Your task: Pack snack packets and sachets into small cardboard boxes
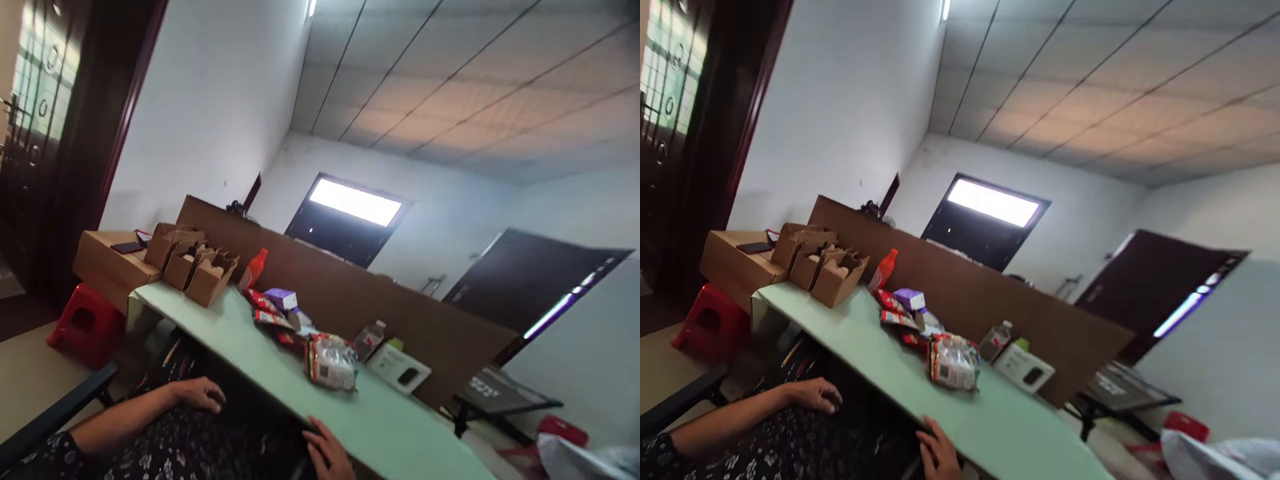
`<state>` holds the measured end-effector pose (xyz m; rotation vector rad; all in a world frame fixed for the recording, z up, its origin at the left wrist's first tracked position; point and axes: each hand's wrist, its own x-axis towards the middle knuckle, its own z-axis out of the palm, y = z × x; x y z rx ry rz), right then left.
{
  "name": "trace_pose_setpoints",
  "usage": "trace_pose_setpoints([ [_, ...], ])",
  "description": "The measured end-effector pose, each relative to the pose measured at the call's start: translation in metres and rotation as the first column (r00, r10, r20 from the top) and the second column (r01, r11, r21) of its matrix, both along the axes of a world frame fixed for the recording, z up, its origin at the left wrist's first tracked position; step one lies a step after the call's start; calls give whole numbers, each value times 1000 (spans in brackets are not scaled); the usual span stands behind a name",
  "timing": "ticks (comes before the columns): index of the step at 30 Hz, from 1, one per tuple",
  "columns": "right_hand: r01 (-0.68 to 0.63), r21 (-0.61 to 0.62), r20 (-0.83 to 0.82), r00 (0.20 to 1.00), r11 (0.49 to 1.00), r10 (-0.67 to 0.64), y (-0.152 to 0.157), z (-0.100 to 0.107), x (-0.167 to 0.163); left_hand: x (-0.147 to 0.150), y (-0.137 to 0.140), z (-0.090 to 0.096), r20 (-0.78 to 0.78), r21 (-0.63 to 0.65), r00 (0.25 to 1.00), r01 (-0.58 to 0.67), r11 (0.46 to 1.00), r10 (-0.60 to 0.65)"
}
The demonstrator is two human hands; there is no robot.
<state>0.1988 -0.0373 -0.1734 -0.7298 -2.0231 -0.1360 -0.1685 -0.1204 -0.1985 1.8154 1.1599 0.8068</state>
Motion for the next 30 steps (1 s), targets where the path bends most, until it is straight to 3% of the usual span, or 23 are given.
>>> trace_pose_setpoints([
  [4, 44, -155, -58, 997, 987, -54, -18, 8, -9, -6, 1, 6, 69, -105, 998, 9, 994, -2],
  [8, 80, -359, -68, 991, 930, -112, -23, -2, -3, -10, 10, 9, 128, -265, 991, 57, 962, -23],
  [12, 102, -446, -70, 986, 889, -149, -14, -10, 5, -11, 24, 13, 151, -383, 989, 58, 922, 0],
  [19, 71, -364, -123, 985, 929, -124, -5, 1, -8, -12, 20, 42, 125, -378, 989, -27, 925, 80],
  [24, 54, -284, -129, 987, 957, -94, -1, 6, -14, -9, 14, 49, 223, -375, 953, -108, 920, 203],
  [27, 54, -256, -124, 988, 965, -88, 2, 7, -15, -11, 15, 50, 348, -410, 878, -173, 896, 329],
  [30, 57, -243, -121, 989, 968, -89, 4, 7, -16, -23, 22, 58, 497, -455, 717, -264, 851, 488],
])
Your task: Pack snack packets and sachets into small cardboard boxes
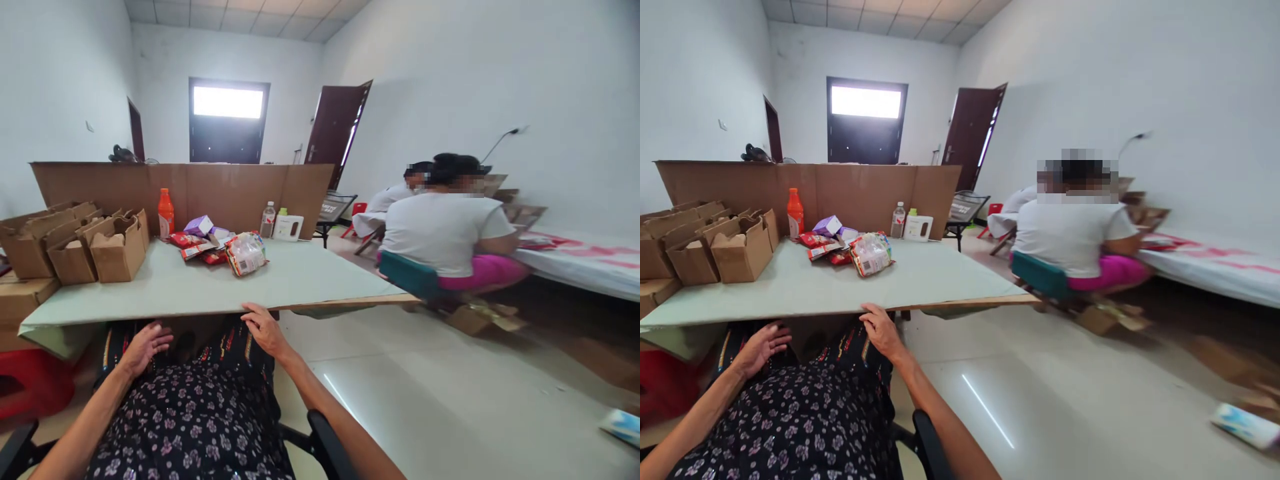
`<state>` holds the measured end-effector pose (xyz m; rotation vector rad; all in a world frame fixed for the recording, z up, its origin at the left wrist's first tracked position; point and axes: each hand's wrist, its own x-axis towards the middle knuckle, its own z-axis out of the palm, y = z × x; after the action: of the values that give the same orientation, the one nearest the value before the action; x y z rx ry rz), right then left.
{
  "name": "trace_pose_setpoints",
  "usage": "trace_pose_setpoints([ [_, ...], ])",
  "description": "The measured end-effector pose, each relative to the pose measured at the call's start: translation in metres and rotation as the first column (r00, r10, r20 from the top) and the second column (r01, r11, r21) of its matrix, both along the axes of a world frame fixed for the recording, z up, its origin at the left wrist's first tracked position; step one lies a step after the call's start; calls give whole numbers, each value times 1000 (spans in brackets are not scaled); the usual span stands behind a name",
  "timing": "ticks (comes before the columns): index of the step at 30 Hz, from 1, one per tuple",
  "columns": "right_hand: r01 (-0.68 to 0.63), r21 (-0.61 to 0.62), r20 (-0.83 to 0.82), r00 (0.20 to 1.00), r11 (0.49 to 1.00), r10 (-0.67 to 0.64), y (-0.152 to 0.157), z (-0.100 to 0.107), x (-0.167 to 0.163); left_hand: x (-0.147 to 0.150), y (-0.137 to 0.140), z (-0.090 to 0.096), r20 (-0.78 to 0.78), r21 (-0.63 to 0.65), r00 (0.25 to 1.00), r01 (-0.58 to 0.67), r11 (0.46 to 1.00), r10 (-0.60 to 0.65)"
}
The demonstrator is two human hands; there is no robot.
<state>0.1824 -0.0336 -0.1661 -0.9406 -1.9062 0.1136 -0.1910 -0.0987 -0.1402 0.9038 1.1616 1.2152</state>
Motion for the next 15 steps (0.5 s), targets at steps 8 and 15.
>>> trace_pose_setpoints([
  [8, 62, -30, 44, 997, 998, -61, 1, -2, 3, -20, 34, 33, 238, -105, 906, -335, 936, 351],
  [15, 63, -41, 223, 973, 997, -52, 19, 18, 1, -13, 39, 30, 145, -208, 898, -383, 900, 416],
])
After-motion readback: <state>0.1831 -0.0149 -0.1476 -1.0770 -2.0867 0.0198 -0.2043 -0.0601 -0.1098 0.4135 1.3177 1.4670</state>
